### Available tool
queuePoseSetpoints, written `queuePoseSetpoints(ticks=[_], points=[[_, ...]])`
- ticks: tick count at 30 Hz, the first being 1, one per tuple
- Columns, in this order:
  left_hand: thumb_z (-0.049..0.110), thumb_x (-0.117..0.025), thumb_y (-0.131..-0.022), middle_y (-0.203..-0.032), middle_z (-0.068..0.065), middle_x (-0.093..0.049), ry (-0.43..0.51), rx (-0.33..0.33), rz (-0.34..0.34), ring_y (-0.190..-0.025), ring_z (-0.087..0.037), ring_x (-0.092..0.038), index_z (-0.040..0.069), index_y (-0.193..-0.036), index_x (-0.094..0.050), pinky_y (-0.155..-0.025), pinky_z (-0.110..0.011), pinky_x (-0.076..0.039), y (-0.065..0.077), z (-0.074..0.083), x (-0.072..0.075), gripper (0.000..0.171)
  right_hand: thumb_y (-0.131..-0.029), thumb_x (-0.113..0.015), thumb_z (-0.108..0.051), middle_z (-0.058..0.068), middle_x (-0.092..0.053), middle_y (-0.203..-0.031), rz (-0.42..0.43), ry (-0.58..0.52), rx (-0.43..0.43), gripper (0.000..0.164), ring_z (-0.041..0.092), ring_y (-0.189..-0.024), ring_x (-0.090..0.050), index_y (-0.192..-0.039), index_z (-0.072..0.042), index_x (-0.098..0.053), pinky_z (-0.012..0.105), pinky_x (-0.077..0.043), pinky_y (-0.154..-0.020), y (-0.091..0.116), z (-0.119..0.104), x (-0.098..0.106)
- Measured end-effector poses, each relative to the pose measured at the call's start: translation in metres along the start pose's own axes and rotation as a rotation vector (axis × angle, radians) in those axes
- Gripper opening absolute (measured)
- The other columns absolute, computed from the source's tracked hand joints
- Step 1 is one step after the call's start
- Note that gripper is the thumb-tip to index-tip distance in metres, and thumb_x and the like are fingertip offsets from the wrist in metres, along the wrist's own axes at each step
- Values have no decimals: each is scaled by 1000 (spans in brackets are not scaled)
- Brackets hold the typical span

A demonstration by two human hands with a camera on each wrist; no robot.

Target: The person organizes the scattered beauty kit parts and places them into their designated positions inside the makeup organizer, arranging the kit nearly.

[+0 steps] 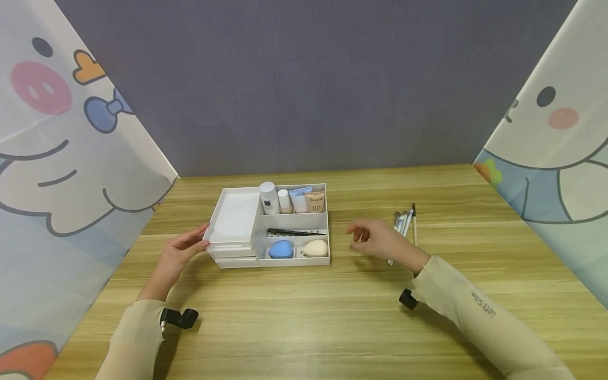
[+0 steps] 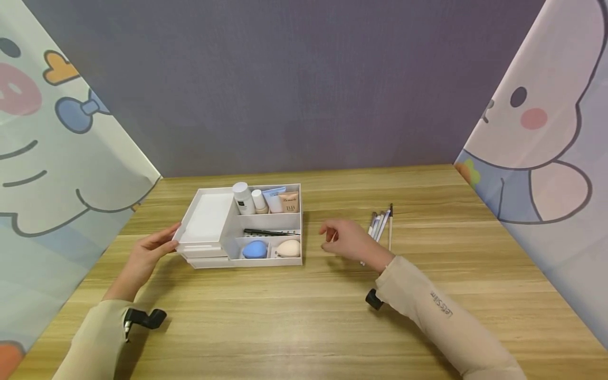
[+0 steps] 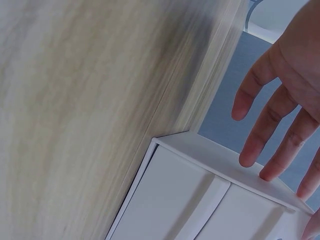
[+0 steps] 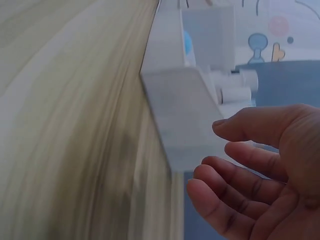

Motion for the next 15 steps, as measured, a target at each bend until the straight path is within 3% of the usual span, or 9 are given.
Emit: queuePoseSetpoints(ticks=[15], points=[[-8,-61,-95,-114,16,-69,4,-4,-8,-96,-1,-63,21,-127,-70,-82,-15,-51,-1,-1,0,45,-87,-74,-6,2,-61,-79,71,-4,-104,24,14,-61,-54,-108,5,-67,27,-48,-50,29,39,25]])
Point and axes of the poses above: each hand's wrist, its own y-axis away from the middle knuckle, its own x-axis out of the back of the hand, z = x × y, the point moved 3 cm from there along -y, towards the middle knuckle
